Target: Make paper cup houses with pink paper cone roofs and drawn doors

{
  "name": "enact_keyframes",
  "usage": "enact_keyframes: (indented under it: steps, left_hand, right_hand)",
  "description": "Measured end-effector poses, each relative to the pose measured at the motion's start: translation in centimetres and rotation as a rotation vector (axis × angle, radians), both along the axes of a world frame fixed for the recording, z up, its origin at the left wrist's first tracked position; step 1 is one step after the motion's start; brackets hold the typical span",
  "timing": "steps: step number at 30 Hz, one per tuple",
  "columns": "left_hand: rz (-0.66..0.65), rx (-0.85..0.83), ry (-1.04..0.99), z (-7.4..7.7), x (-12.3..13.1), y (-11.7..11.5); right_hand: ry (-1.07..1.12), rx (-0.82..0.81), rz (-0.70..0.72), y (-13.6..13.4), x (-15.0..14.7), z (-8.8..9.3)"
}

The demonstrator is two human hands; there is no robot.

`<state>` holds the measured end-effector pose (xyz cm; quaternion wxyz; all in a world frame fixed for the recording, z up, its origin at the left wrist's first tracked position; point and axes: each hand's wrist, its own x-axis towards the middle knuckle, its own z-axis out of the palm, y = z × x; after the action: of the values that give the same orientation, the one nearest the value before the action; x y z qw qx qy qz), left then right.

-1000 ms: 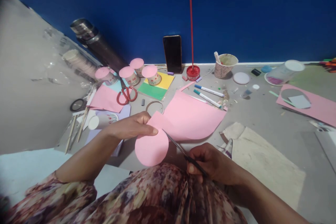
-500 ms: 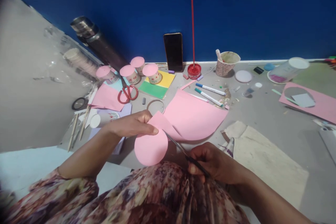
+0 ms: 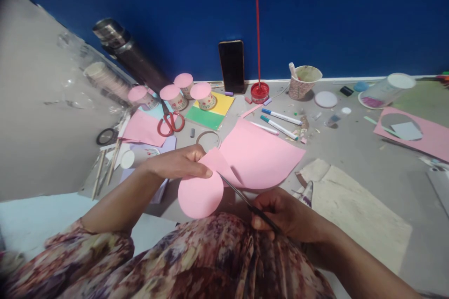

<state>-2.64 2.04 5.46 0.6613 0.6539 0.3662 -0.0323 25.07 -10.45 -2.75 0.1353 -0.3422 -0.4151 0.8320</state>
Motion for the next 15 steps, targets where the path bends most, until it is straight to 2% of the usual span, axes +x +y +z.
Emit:
enact_keyframes:
  steps: [15]
  left_hand:
    - [-0.030, -0.049, -0.030, -0.21, 0.45, 0.18]
  right_hand:
    - [0.015, 0.042, 0.024, 0.17, 0.12, -0.03]
